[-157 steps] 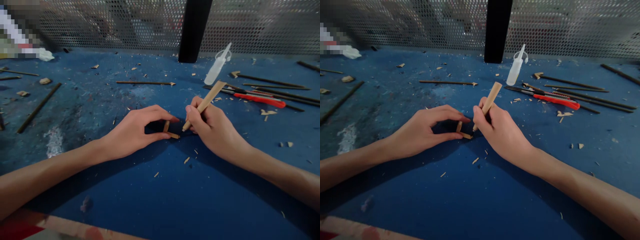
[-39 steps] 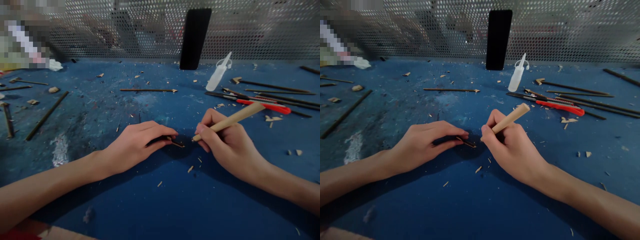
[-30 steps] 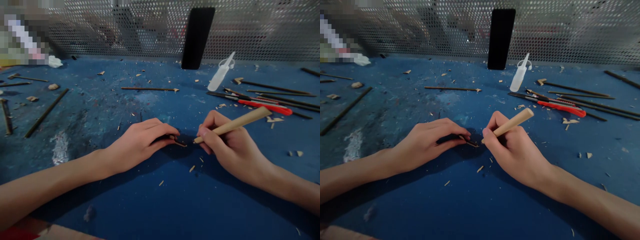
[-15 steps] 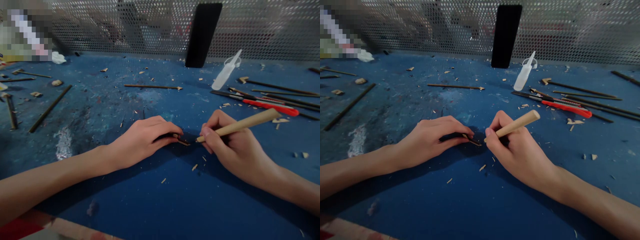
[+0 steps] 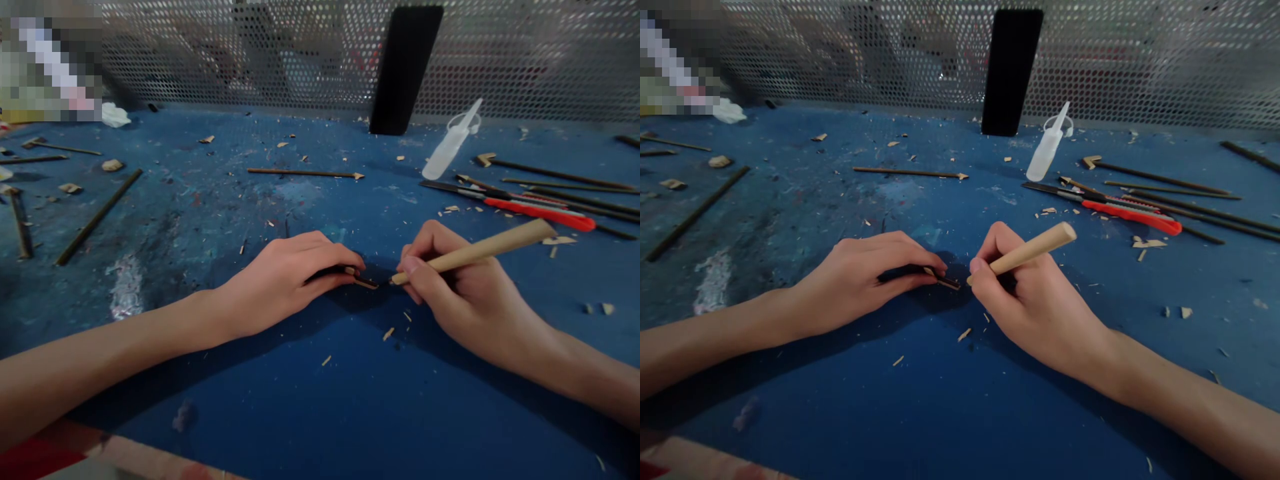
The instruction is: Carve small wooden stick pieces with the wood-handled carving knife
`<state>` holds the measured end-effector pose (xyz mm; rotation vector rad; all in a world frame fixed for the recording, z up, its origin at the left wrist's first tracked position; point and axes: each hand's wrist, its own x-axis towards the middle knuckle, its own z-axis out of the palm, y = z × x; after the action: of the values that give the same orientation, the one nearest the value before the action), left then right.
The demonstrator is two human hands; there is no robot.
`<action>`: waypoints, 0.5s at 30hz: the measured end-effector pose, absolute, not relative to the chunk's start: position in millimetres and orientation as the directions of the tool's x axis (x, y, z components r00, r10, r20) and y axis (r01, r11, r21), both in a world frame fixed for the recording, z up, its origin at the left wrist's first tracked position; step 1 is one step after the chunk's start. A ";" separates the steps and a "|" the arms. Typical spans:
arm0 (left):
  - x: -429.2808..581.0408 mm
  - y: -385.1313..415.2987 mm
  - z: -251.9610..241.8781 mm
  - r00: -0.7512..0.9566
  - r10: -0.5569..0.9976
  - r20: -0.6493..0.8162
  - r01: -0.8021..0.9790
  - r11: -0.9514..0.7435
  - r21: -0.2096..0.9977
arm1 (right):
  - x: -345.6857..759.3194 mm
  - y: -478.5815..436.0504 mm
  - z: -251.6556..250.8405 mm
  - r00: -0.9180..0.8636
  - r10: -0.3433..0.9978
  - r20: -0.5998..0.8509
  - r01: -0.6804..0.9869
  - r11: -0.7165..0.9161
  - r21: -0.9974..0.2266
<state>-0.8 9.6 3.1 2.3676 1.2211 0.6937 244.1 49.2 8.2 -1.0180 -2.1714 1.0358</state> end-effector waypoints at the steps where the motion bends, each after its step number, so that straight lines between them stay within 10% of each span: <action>1: -0.8 9.6 3.0 0.500 0.830 0.248 0.639 -0.547 0.542 | 243.9 48.8 8.5 -0.573 0.809 0.134 0.401 0.419 -0.815; 15: -1.9 10.7 2.7 0.498 0.827 0.261 0.639 -0.554 0.533 | 243.2 48.1 8.5 -0.561 0.819 0.119 0.436 0.415 -0.799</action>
<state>-1.9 10.7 2.7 2.3789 1.2209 0.7052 243.2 48.1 8.5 -1.0632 -2.1731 1.0118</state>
